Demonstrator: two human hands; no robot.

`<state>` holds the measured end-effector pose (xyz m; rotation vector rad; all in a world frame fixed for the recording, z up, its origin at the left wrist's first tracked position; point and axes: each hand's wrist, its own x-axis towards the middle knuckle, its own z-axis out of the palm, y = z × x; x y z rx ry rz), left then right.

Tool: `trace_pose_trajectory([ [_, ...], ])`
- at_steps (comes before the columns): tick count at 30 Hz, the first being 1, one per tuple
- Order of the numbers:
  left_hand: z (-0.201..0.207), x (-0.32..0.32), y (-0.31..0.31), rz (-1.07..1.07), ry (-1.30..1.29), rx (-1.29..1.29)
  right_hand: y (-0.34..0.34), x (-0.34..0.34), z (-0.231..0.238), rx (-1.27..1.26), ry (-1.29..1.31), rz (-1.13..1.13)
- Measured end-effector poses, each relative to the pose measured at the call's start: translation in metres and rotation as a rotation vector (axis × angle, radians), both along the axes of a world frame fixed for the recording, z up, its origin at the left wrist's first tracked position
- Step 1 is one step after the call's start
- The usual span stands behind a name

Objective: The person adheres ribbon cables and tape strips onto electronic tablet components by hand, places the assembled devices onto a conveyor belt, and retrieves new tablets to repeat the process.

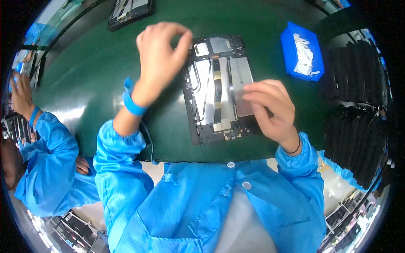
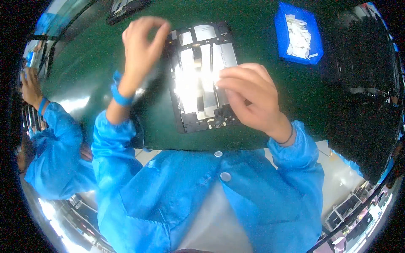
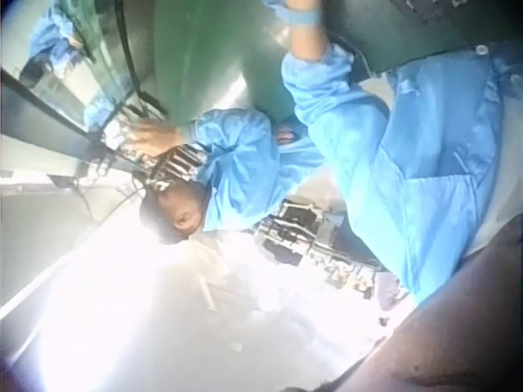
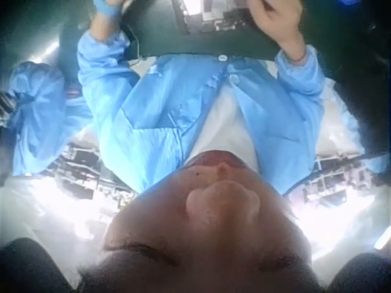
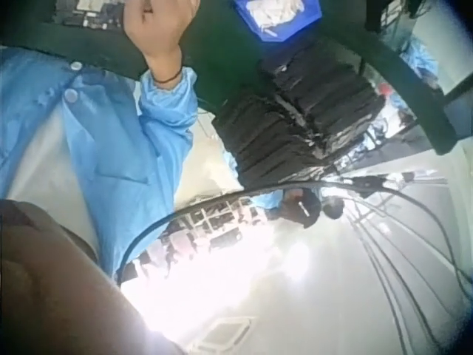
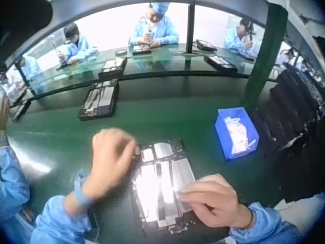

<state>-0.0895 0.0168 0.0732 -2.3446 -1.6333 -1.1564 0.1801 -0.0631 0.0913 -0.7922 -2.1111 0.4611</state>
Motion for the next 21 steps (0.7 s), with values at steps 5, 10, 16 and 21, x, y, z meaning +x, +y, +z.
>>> trace_pose_trajectory([
  [5, -0.002, 0.033, -0.075, -0.248, -0.019, -0.245, -0.003, -0.007, -0.001, -0.040, -0.121, -0.072],
  [10, -0.008, 0.030, -0.103, -0.291, -0.001, -0.118, 0.000, -0.012, -0.008, -0.096, -0.146, -0.128],
  [16, -0.022, 0.032, -0.087, -0.236, -0.074, -0.254, 0.002, -0.015, -0.012, -0.039, -0.161, -0.132],
  [21, -0.030, 0.019, -0.108, -0.476, 0.164, 0.386, 0.000, -0.020, -0.012, -0.078, -0.169, -0.026],
])
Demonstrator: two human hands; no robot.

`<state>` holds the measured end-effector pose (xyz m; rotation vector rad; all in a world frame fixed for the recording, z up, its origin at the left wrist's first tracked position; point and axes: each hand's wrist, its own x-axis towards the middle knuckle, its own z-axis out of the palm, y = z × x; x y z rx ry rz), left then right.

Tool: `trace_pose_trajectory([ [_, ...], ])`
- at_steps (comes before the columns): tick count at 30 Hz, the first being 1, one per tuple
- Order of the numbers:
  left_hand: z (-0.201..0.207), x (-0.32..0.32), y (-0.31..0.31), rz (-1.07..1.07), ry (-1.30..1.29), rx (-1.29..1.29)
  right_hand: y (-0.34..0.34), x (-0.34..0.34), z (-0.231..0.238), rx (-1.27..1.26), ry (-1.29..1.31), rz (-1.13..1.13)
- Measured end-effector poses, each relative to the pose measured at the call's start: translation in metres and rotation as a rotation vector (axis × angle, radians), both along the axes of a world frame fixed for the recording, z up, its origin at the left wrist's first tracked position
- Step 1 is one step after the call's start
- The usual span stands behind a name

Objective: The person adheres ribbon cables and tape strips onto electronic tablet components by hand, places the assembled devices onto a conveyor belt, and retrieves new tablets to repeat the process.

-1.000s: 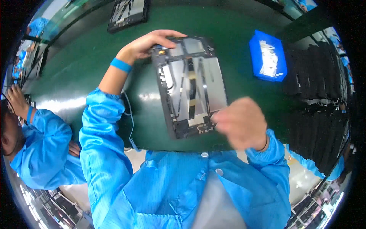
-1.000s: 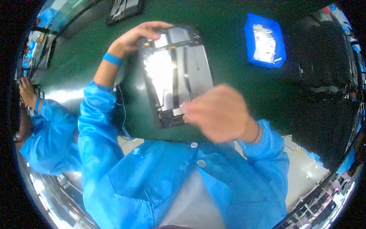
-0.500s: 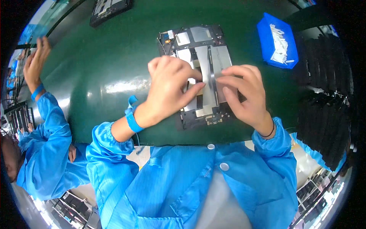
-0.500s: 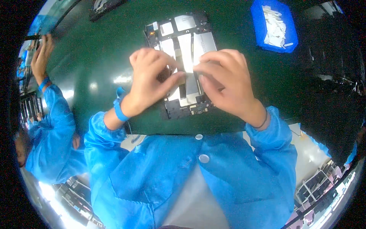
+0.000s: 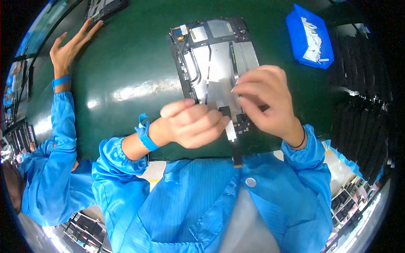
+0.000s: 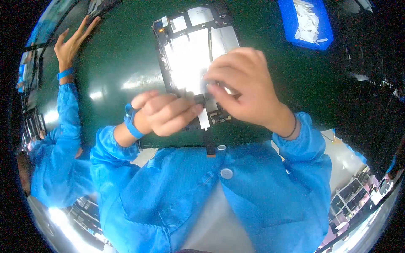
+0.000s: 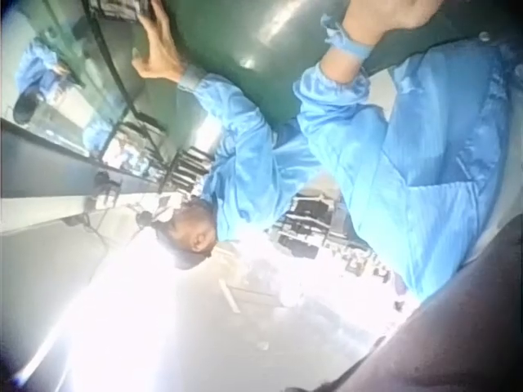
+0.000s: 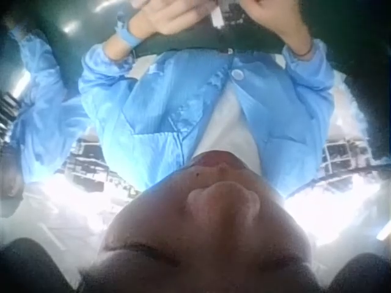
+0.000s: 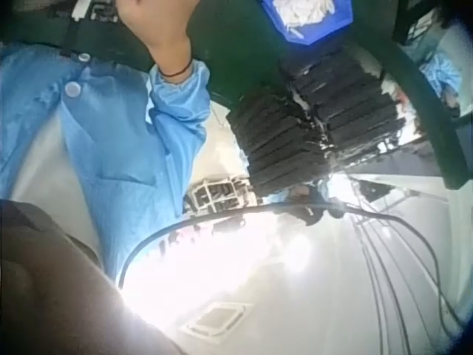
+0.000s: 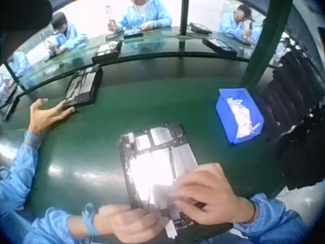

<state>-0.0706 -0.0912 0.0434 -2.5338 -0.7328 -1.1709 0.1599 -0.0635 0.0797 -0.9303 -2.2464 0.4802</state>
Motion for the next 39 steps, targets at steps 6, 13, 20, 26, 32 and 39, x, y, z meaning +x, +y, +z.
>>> trace_pose_trajectory([
  [6, -0.007, 0.003, 0.003, -0.087, 0.026, 0.142, -0.006, -0.007, -0.011, -0.100, -0.016, 0.142],
  [13, -0.011, 0.001, 0.007, -0.311, -0.003, 0.376, 0.003, -0.008, -0.004, 0.041, -0.220, 0.006],
  [20, 0.000, 0.015, 0.032, -0.030, -0.228, -0.606, 0.053, 0.096, 0.007, 0.218, 0.310, -0.731],
  [26, -0.013, 0.019, 0.038, 0.191, -0.249, -0.623, 0.063, 0.131, -0.004, 0.149, 0.045, -0.891],
  [32, -0.012, 0.021, 0.042, 0.177, -0.185, -0.640, 0.029, 0.076, 0.008, 0.440, -0.140, -0.432],
  [39, -0.012, 0.019, 0.038, 0.227, -0.199, -0.681, -0.011, 0.022, -0.010, 0.145, -0.282, 0.306],
])
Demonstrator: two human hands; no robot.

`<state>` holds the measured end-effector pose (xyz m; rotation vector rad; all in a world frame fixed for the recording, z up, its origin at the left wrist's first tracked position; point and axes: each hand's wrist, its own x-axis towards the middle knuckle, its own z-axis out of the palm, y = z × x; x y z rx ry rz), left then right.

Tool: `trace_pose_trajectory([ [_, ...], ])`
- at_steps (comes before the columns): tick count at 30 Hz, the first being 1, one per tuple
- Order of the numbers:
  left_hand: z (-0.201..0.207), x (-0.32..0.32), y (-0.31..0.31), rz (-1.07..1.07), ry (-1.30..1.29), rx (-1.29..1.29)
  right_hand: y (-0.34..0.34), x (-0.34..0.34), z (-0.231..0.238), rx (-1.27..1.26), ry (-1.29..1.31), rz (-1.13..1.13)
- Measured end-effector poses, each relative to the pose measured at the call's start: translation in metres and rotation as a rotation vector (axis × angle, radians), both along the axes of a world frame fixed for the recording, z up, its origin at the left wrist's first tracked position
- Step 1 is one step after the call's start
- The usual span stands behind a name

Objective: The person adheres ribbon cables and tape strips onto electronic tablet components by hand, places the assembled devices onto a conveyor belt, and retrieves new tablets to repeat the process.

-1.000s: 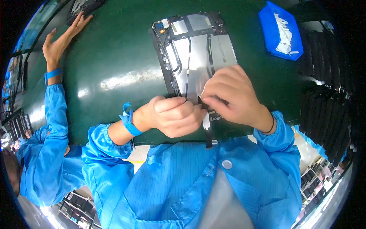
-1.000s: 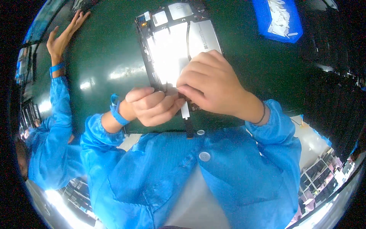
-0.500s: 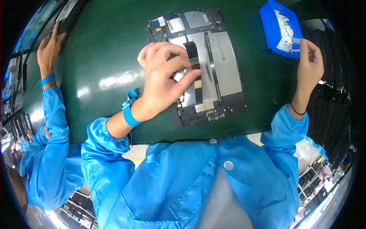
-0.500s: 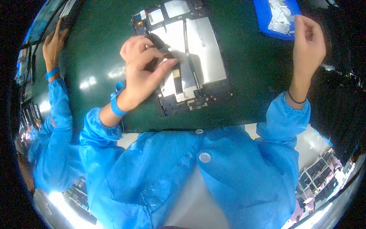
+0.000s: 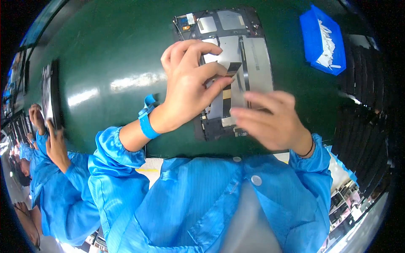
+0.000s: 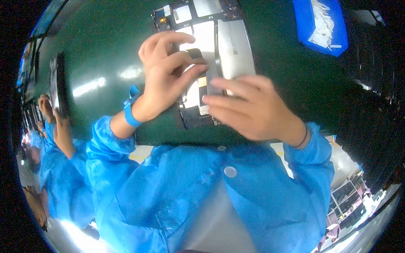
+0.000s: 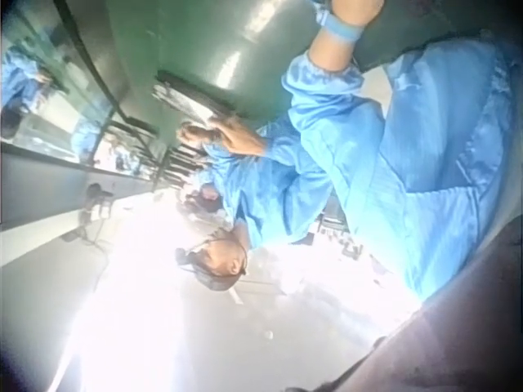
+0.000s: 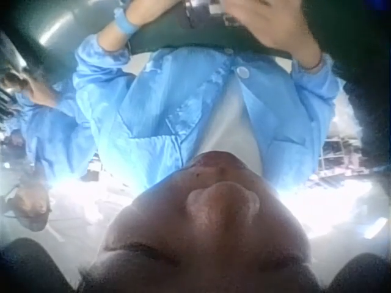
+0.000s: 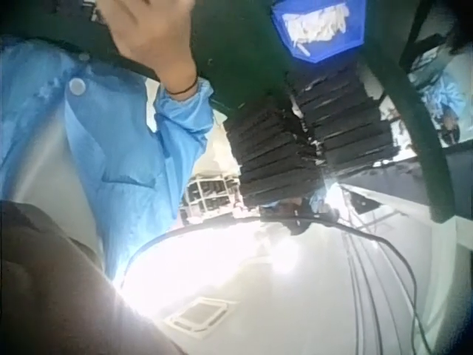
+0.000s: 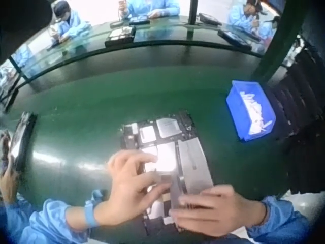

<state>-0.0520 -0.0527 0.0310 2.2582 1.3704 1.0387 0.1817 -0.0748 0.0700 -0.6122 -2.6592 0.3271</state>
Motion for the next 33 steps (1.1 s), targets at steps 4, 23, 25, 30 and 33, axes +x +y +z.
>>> trace_pose_trajectory([
  [4, 0.000, 0.000, 0.001, -0.008, 0.030, 0.004, -0.005, -0.007, 0.001, -0.110, -0.070, 0.053],
  [23, 0.023, 0.015, -0.016, -0.037, 0.057, 0.008, -0.013, -0.006, -0.006, -0.277, 0.109, -0.525],
  [25, 0.024, 0.017, -0.019, -0.103, 0.007, 0.030, -0.016, -0.006, -0.010, -0.290, 0.154, -0.514],
  [30, 0.013, 0.027, -0.035, -0.146, 0.111, 0.663, -0.009, 0.003, -0.012, -0.463, 0.243, -0.456],
  [33, 0.016, 0.026, -0.040, -0.224, 0.213, 0.687, -0.007, 0.004, -0.004, -0.515, 0.269, -0.418],
])
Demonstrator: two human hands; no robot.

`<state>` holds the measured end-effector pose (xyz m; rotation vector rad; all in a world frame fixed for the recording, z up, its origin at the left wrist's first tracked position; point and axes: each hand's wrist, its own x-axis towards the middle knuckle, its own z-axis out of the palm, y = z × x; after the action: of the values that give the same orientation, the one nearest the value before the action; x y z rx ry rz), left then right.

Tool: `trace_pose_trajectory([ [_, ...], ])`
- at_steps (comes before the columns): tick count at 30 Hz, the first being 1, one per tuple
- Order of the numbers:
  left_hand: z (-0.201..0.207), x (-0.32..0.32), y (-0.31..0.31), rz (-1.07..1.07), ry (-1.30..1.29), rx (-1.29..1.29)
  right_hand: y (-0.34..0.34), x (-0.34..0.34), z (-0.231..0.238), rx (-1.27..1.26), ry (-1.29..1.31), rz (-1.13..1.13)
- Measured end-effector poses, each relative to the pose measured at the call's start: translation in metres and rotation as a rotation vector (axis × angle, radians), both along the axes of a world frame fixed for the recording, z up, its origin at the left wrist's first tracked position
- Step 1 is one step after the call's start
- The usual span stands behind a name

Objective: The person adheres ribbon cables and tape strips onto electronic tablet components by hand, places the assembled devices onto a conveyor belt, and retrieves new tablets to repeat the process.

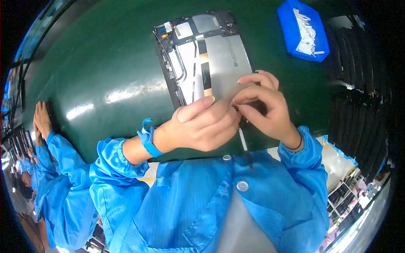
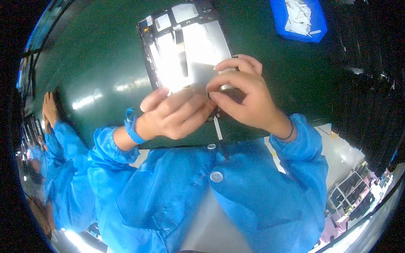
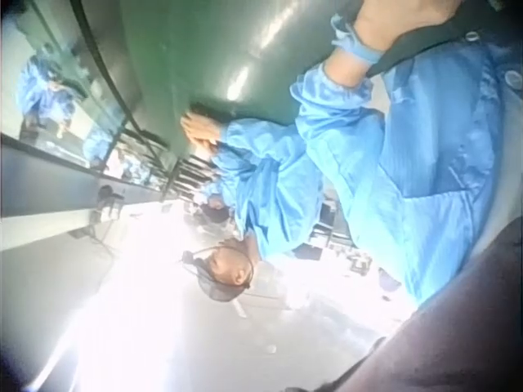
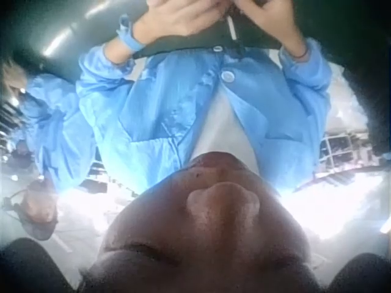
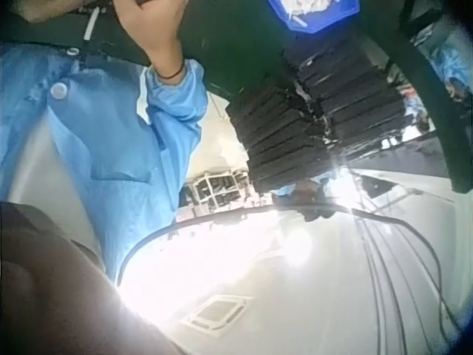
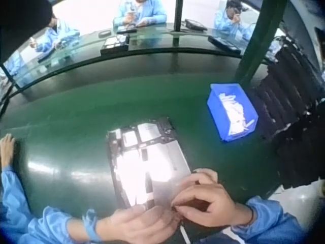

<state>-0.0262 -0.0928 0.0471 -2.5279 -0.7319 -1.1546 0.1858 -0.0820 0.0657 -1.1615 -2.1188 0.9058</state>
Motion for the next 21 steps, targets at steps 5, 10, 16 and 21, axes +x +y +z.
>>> trace_pose_trajectory([
  [5, -0.003, -0.002, -0.001, -0.125, 0.045, 0.039, 0.004, 0.003, -0.002, 0.083, -0.060, 0.045],
  [10, 0.002, -0.006, 0.002, -0.137, -0.088, -0.072, 0.029, 0.019, 0.008, 0.408, -0.109, -0.348],
  [16, 0.005, -0.001, 0.042, 0.083, -0.232, -0.681, 0.070, 0.096, 0.032, 0.942, -0.679, -0.536],
  [21, -0.001, -0.001, 0.043, 0.082, -0.165, -0.722, 0.057, 0.076, 0.025, 0.970, -0.824, -0.559],
])
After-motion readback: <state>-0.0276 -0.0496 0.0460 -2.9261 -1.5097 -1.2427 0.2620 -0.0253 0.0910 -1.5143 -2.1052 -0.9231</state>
